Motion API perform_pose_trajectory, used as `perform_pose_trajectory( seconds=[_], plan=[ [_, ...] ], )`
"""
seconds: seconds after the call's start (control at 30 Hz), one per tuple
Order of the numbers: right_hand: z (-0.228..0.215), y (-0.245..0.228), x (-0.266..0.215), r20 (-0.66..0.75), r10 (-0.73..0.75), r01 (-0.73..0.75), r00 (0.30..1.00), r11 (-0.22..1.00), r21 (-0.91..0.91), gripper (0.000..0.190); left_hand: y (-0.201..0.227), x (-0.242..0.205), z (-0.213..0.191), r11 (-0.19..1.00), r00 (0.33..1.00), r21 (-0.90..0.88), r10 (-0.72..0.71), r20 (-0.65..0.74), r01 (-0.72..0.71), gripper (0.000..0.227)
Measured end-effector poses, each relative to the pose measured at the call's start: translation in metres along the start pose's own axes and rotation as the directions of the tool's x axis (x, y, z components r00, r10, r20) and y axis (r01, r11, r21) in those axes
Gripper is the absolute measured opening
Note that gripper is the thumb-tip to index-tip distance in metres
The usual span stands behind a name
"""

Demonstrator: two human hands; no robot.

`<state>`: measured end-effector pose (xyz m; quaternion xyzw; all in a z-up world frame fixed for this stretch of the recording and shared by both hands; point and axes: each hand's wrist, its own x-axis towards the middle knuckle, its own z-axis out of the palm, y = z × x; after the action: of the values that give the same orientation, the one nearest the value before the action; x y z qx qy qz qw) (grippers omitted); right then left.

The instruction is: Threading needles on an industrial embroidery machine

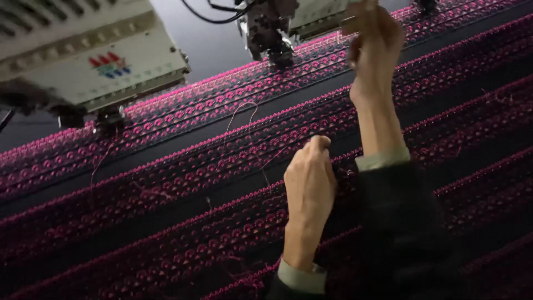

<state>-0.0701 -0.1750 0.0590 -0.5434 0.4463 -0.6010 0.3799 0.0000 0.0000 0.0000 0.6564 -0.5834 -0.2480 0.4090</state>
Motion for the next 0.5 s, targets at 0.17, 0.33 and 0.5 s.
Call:
perform_pose_trajectory(
  seconds=[0.17, 0.33, 0.5],
  plan=[
    [0.019, 0.036, -0.043, -0.105, -0.271, 0.221, 0.957, 0.912, -0.345, 0.035, -0.006, 0.002, -0.031, 0.978, 0.983, 0.205, 0.080, -0.163, -0.045, 0.029],
    [0.031, 0.026, -0.097, 0.134, -0.446, 0.392, 0.885, 0.559, -0.731, 0.031, -0.009, 0.001, -0.057, 0.900, 0.967, 0.426, 0.178, -0.182, -0.086, 0.083],
    [0.053, 0.009, -0.159, 0.263, -0.356, 0.426, 0.897, 0.536, -0.729, 0.036, -0.016, -0.005, -0.089, 0.725, 0.955, 0.688, 0.224, -0.194, -0.030, 0.059]
  ],
)
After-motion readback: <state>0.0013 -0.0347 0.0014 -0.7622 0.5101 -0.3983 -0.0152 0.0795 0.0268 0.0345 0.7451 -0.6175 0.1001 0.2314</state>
